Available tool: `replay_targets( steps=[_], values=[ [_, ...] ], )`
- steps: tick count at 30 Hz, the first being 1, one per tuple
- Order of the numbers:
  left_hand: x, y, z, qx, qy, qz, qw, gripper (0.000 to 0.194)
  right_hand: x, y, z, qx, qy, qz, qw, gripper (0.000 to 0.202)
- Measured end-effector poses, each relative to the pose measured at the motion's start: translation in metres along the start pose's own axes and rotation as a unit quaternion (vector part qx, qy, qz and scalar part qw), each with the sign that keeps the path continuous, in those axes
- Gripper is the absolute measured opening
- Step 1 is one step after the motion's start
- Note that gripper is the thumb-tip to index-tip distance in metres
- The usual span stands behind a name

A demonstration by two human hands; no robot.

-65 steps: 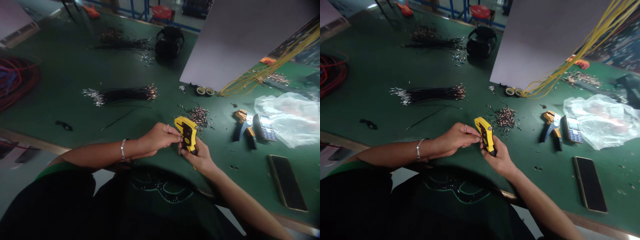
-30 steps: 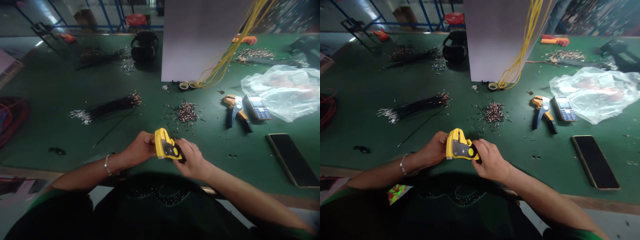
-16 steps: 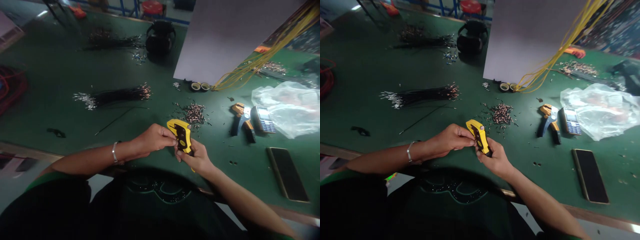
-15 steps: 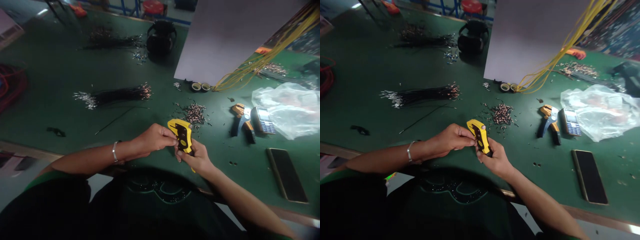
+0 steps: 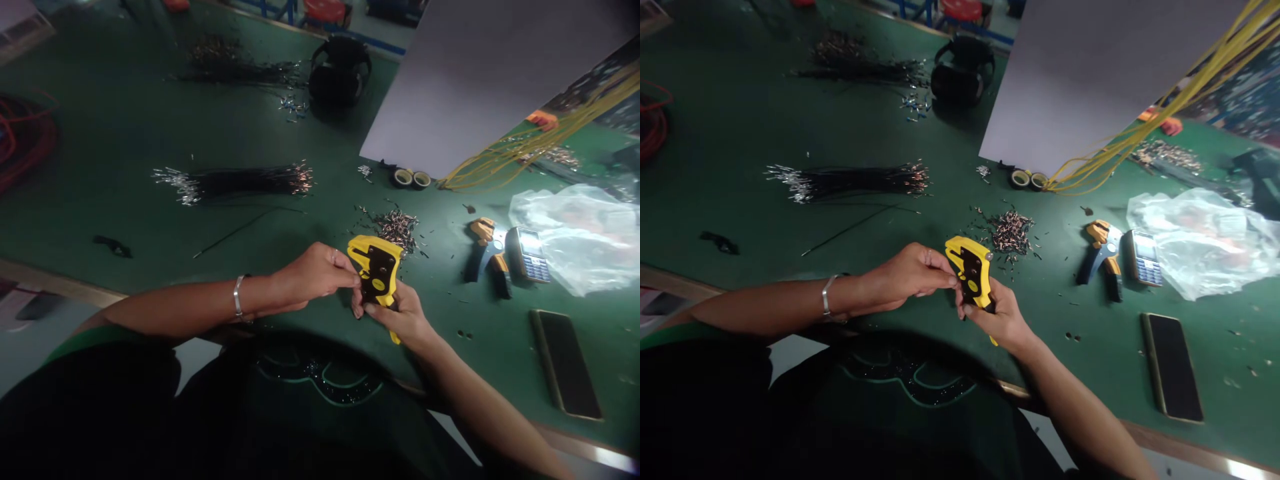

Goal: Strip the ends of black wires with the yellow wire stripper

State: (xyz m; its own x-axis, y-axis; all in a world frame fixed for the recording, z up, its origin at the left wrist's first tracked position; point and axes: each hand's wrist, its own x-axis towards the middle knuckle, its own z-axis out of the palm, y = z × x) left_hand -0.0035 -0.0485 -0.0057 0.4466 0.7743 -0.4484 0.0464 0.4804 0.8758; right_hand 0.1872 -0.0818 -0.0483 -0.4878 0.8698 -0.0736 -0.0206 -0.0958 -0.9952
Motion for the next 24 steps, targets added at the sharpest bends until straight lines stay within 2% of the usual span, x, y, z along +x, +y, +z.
replay_targets(
  steps=[12, 17, 24],
  values=[
    [0.0004, -0.0031, 0.0046, -0.018, 0.043, 0.030, 0.998, 0.013, -0.0012, 0.0018, 0.0046, -0.038, 0.030, -0.003, 0.999, 0.016],
    [-0.0005, -0.0068, 0.0053, -0.012, 0.035, 0.045, 0.998, 0.012, -0.0044, 0.0067, 0.0053, -0.056, 0.061, 0.009, 0.997, 0.016],
    [-0.0006, -0.0034, 0.0062, -0.019, 0.033, 0.054, 0.998, 0.011, -0.0048, 0.0048, 0.0091, -0.060, 0.072, 0.019, 0.995, 0.016]
  ],
)
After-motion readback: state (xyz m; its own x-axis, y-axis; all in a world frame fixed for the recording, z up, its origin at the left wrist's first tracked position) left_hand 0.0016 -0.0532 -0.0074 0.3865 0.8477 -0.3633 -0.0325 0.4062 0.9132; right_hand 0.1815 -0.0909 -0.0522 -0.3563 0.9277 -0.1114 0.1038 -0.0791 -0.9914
